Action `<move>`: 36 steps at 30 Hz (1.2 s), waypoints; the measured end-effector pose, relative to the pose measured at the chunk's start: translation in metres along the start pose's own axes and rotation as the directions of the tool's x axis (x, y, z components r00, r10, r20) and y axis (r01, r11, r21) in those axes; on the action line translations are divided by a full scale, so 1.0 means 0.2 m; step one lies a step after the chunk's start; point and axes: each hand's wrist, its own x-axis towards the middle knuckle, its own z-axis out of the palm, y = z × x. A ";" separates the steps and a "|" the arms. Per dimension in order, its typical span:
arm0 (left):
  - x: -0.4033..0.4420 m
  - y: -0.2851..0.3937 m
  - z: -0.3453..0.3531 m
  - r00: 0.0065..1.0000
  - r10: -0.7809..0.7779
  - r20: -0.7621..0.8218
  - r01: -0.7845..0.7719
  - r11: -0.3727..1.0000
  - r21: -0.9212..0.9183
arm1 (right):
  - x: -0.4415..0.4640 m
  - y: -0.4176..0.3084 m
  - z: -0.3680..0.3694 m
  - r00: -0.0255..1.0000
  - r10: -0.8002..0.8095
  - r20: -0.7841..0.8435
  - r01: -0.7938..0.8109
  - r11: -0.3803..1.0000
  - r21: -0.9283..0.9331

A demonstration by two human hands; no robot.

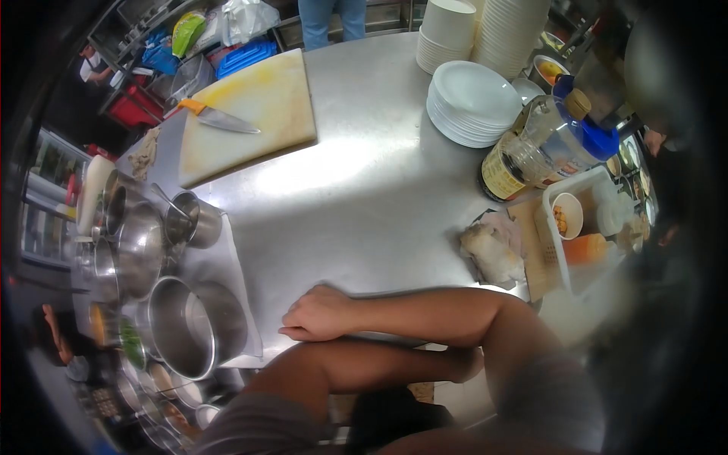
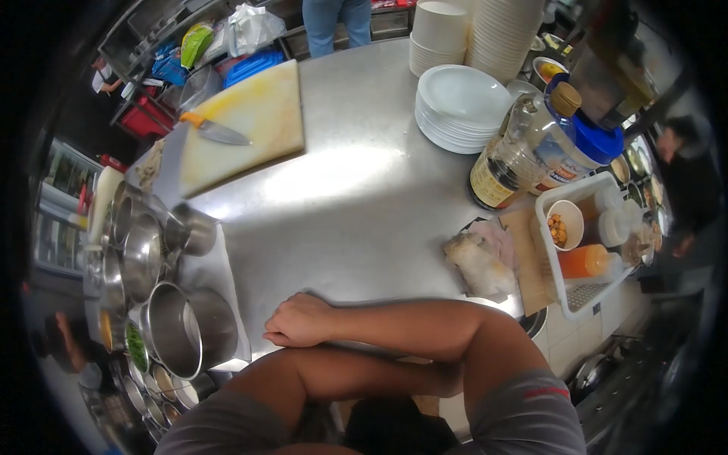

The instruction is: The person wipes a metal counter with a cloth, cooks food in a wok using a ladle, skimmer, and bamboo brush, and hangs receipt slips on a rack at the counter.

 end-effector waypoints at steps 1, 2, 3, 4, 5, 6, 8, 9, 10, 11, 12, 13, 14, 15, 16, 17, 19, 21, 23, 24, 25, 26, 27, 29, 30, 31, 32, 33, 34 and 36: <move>0.02 -0.03 0.04 1.000 0.003 -0.026 -0.005 0.997 -0.079 | 0.00 0.00 0.00 1.000 -0.002 -0.014 0.002 1.000 0.000; 0.05 -0.07 0.09 0.998 0.006 -0.066 -0.019 0.980 -0.199 | 0.00 0.00 0.01 1.000 -0.001 -0.011 0.001 1.000 0.001; 0.08 -0.10 0.14 0.989 -0.001 -0.146 -0.059 0.912 -0.406 | 0.00 0.01 0.01 1.000 -0.001 -0.012 0.001 1.000 0.003; 0.12 -0.14 0.20 0.977 -0.013 -0.211 -0.108 0.825 -0.554 | 0.00 0.01 0.01 1.000 -0.001 -0.012 0.001 1.000 0.005; 0.07 -0.10 0.12 0.966 -0.023 -0.257 -0.146 0.771 -0.620 | 0.00 0.00 0.01 1.000 -0.001 -0.007 0.001 1.000 0.006; 0.01 -0.05 0.05 0.973 -0.023 -0.231 -0.098 0.863 -0.496 | 0.00 0.00 0.01 1.000 0.003 -0.006 -0.003 1.000 0.003; -0.21 0.18 -0.26 0.979 -0.056 -0.195 0.010 0.974 -0.228 | 0.00 0.00 0.01 1.000 0.007 0.000 -0.007 1.000 0.002; -0.26 0.24 -0.32 0.978 -0.090 -0.189 0.073 0.993 -0.093 | 0.00 0.01 0.01 1.000 0.004 0.000 -0.004 1.000 0.000; -0.21 0.20 -0.27 0.978 -0.088 -0.190 0.071 0.993 -0.097 | 0.00 0.01 0.01 1.000 0.000 -0.002 0.000 1.000 -0.002; -0.11 0.13 -0.17 0.998 0.016 -0.065 -0.003 0.981 0.192 | 0.00 0.01 0.01 1.000 0.002 0.002 -0.002 1.000 -0.002; -0.10 0.12 -0.16 0.999 0.049 0.010 -0.049 0.943 0.328 | 0.00 0.00 0.01 1.000 0.001 0.001 -0.001 1.000 -0.002; -0.10 0.14 -0.17 0.993 0.081 0.085 -0.111 0.886 0.451 | 0.00 0.00 0.00 1.000 -0.001 -0.001 0.001 1.000 -0.003; -0.13 0.16 -0.20 0.999 -0.049 -0.002 0.048 0.971 0.234 | 0.01 0.00 0.00 1.000 0.000 0.001 0.000 1.000 -0.001; -0.12 0.16 -0.19 0.992 -0.122 -0.029 0.125 0.986 0.114 | 0.01 0.00 0.00 1.000 0.004 0.011 -0.004 1.000 -0.010; -0.10 0.15 -0.17 0.979 -0.195 -0.055 0.194 0.981 -0.010 | 0.01 0.00 0.01 1.000 0.008 0.020 -0.008 1.000 -0.019; 0.00 0.06 -0.02 0.976 -0.186 -0.110 0.186 0.982 -0.007 | 0.01 0.00 0.01 1.000 0.009 0.021 -0.009 1.000 -0.018; 0.01 0.03 0.01 0.970 -0.177 -0.165 0.178 0.984 -0.003 | 0.01 0.01 0.01 1.000 -0.006 0.006 0.006 1.000 -0.007; -0.04 -0.01 -0.01 0.982 0.117 -0.146 -0.076 0.963 0.257 | 0.01 0.00 0.00 1.000 -0.001 0.016 0.001 1.000 -0.007; -0.09 0.03 -0.07 0.975 0.186 -0.119 -0.139 0.935 0.327 | 0.01 0.00 0.00 1.000 0.006 0.024 -0.006 1.000 -0.006; -0.10 0.05 -0.09 0.978 0.173 -0.115 -0.129 0.938 0.321 | 0.01 0.00 0.00 1.000 0.002 0.019 -0.002 1.000 -0.006; -0.10 0.05 -0.09 0.981 0.160 -0.111 -0.118 0.942 0.315 | 0.01 0.00 0.00 1.000 -0.001 0.013 0.001 1.000 -0.007; -0.06 0.01 -0.04 0.980 0.169 -0.105 -0.126 0.935 0.330 | 0.01 0.00 0.00 1.000 -0.002 0.013 0.002 1.000 -0.007; -0.03 -0.03 0.02 0.980 0.174 -0.102 -0.130 0.932 0.337 | 0.01 0.00 -0.01 1.000 0.001 0.011 0.000 1.000 -0.012; 0.00 -0.06 0.06 0.969 0.213 -0.128 -0.162 0.932 0.324 | 0.01 0.00 0.00 1.000 0.003 0.008 -0.003 1.000 -0.016; 0.01 -0.07 0.08 0.963 0.230 -0.143 -0.177 0.933 0.314 | 0.00 0.00 0.00 1.000 0.000 0.001 0.000 1.000 -0.009; 0.01 -0.05 0.05 0.956 0.247 -0.158 -0.191 0.933 0.304 | 0.00 0.00 0.00 1.000 -0.003 -0.006 0.003 1.000 -0.001; -0.03 0.05 -0.07 0.972 0.223 0.070 -0.228 0.839 0.493 | 0.00 0.00 0.00 1.000 -0.002 -0.006 0.002 1.000 0.000; -0.06 0.11 -0.14 0.948 0.143 0.285 -0.300 0.704 0.643 | 0.00 0.00 0.00 1.000 -0.003 -0.008 0.003 1.000 -0.001; -0.05 0.10 -0.12 0.947 0.144 0.287 -0.301 0.705 0.642 | 0.00 0.00 0.00 1.000 -0.003 -0.009 0.003 1.000 -0.003; -0.04 0.09 -0.08 0.972 0.125 0.201 -0.222 0.774 0.592 | 0.00 0.00 0.00 1.000 -0.002 -0.009 0.002 1.000 0.007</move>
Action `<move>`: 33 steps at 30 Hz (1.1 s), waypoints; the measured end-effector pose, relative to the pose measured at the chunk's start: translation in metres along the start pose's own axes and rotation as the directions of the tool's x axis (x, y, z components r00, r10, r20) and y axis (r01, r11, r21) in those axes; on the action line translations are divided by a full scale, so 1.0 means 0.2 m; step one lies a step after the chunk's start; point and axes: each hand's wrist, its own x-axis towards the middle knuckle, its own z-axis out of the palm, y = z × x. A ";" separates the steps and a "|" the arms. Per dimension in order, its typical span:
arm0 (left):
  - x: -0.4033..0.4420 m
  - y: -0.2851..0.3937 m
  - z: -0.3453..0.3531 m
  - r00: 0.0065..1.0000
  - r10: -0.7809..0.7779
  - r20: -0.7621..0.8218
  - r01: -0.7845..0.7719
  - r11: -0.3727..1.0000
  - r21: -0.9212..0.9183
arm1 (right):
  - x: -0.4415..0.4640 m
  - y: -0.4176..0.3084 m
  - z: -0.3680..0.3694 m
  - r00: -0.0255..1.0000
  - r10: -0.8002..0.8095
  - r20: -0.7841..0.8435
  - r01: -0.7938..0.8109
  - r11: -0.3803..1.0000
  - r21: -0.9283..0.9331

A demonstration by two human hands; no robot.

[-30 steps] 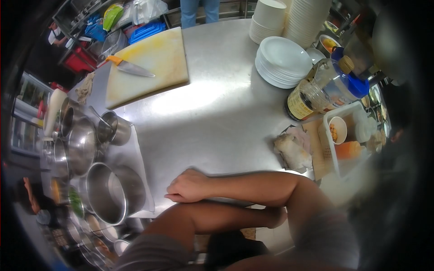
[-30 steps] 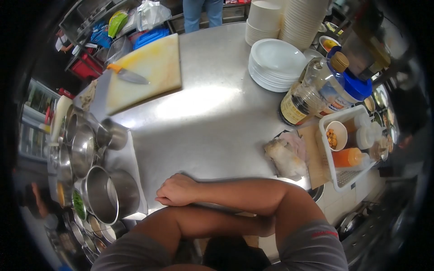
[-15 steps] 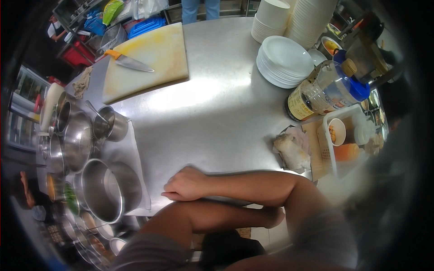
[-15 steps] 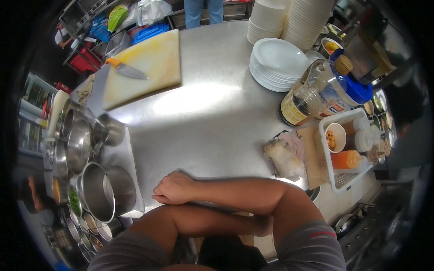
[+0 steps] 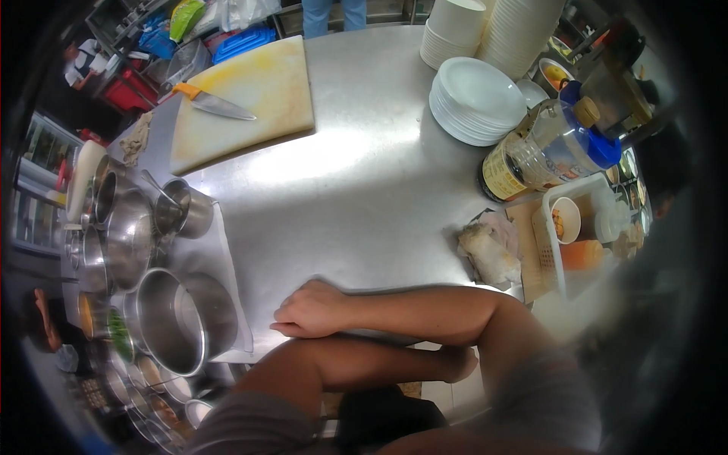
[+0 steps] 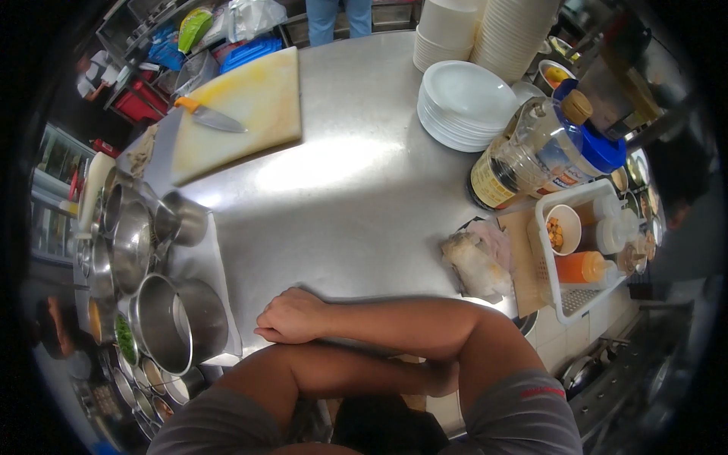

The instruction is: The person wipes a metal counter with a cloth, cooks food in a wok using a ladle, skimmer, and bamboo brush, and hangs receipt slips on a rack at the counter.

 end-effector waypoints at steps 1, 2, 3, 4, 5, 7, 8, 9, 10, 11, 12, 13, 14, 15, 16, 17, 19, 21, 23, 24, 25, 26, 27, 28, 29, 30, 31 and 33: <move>0.04 0.00 0.07 1.000 0.001 0.000 -0.001 1.000 -0.001 | 0.00 0.00 0.00 1.000 -0.002 -0.001 0.002 1.000 0.008; 0.11 -0.01 0.16 0.999 0.014 0.036 -0.016 0.999 0.032 | 0.00 0.00 0.00 1.000 0.000 -0.001 0.000 1.000 0.009; 0.15 -0.01 0.20 0.997 0.026 0.071 -0.031 0.997 0.064 | 0.00 0.00 0.00 1.000 0.004 0.009 -0.004 1.000 0.011; 0.07 -0.01 0.10 0.997 0.027 0.070 -0.031 0.998 0.063 | 0.00 0.00 0.00 1.000 0.008 0.019 -0.008 1.000 0.012; -0.08 0.00 -0.10 0.998 0.044 0.046 -0.047 0.997 0.065 | 0.00 0.00 0.00 1.000 0.009 0.020 -0.009 1.000 0.013; -0.17 0.01 -0.21 0.998 0.061 0.024 -0.062 0.996 0.068 | 0.00 0.00 0.00 1.000 0.000 0.006 0.000 1.000 0.026; -0.16 0.01 -0.20 0.997 0.068 0.025 -0.069 0.996 0.058 | 0.00 0.00 0.00 1.000 0.001 0.005 -0.001 1.000 0.026; -0.16 0.01 -0.20 0.998 0.065 0.018 -0.066 0.997 0.039 | 0.00 0.00 0.00 1.000 -0.001 0.006 0.001 1.000 0.027; -0.16 0.00 -0.19 0.998 0.067 0.009 -0.067 0.997 0.023 | 0.00 0.00 0.00 1.000 -0.003 0.007 0.003 1.000 0.027; -0.15 0.00 -0.18 0.998 0.066 0.000 -0.066 0.998 0.003 | 0.00 0.00 0.00 1.000 -0.002 0.005 0.002 1.000 0.027; -0.15 -0.01 -0.17 0.998 0.065 -0.007 -0.065 0.998 -0.014 | 0.00 0.00 0.00 1.000 0.010 0.018 -0.010 1.000 0.025; -0.15 -0.01 -0.17 0.998 0.060 -0.015 -0.061 0.998 -0.032 | 0.00 0.00 0.00 0.999 0.021 0.031 -0.022 1.000 0.022; -0.15 -0.01 -0.16 0.998 0.054 -0.024 -0.055 0.997 -0.054 | 0.00 0.00 -0.01 0.999 0.021 0.030 -0.022 1.000 0.021; -0.15 -0.01 -0.16 0.998 0.053 -0.036 -0.055 0.996 -0.073 | 0.00 0.00 -0.01 1.000 0.017 0.023 -0.018 1.000 0.026; -0.16 -0.01 -0.18 0.998 0.052 -0.047 -0.056 0.995 -0.088 | 0.00 0.00 -0.01 1.000 0.012 0.017 -0.013 0.999 0.031; -0.17 -0.02 -0.19 0.997 0.050 -0.059 -0.056 0.992 -0.114 | 0.00 0.00 -0.01 1.000 0.012 0.016 -0.013 0.999 0.030; -0.18 -0.02 -0.20 0.995 0.075 -0.062 -0.082 0.990 -0.111 | 0.00 0.00 -0.01 1.000 0.013 0.020 -0.014 1.000 0.025; -0.10 -0.05 -0.06 0.996 0.041 -0.084 -0.053 0.989 -0.141 | 0.00 0.00 -0.01 1.000 0.014 0.020 -0.014 1.000 0.027; 0.03 -0.10 0.17 0.987 0.004 -0.161 -0.047 0.963 -0.265 | 0.00 0.00 -0.01 1.000 0.015 0.021 -0.015 0.999 0.030; 0.14 -0.11 0.39 0.966 -0.031 -0.255 -0.072 0.919 -0.387 | 0.00 0.00 -0.01 1.000 0.011 0.017 -0.011 1.000 0.029; 0.38 -0.12 0.75 0.888 -0.077 -0.453 -0.201 0.821 -0.535 | 0.00 0.00 0.00 1.000 0.007 0.014 -0.008 1.000 0.028; 0.66 -0.11 1.18 0.692 -0.158 -0.705 -0.493 0.610 -0.620 | 0.00 0.00 0.00 1.000 0.008 0.014 -0.008 1.000 0.029; 0.68 -0.11 1.22 0.710 -0.092 -0.698 -0.433 0.724 -0.537 | 0.00 0.00 0.00 1.000 0.006 0.010 -0.006 0.999 0.033; 0.69 -0.11 1.25 0.725 -0.027 -0.688 -0.378 0.820 -0.430 | 0.00 0.00 0.00 1.000 0.005 0.006 -0.005 0.999 0.036; 0.76 -0.11 1.36 0.699 -0.090 -0.710 -0.432 0.737 -0.519 | 0.00 0.00 0.00 1.000 0.005 0.005 -0.006 0.999 0.037; 0.77 -0.11 1.38 0.688 -0.123 -0.715 -0.458 0.691 -0.559 | 0.00 0.00 0.00 1.000 0.006 0.002 -0.007 0.999 0.037; 0.78 -0.11 1.39 0.676 -0.156 -0.720 -0.486 0.641 -0.595 | 0.00 0.00 0.00 1.000 0.008 -0.001 -0.008 0.999 0.037; 0.49 -0.09 0.97 0.875 -0.141 -0.464 -0.261 0.671 -0.694 | 0.00 0.01 0.00 1.000 0.005 -0.004 -0.005 0.999 0.037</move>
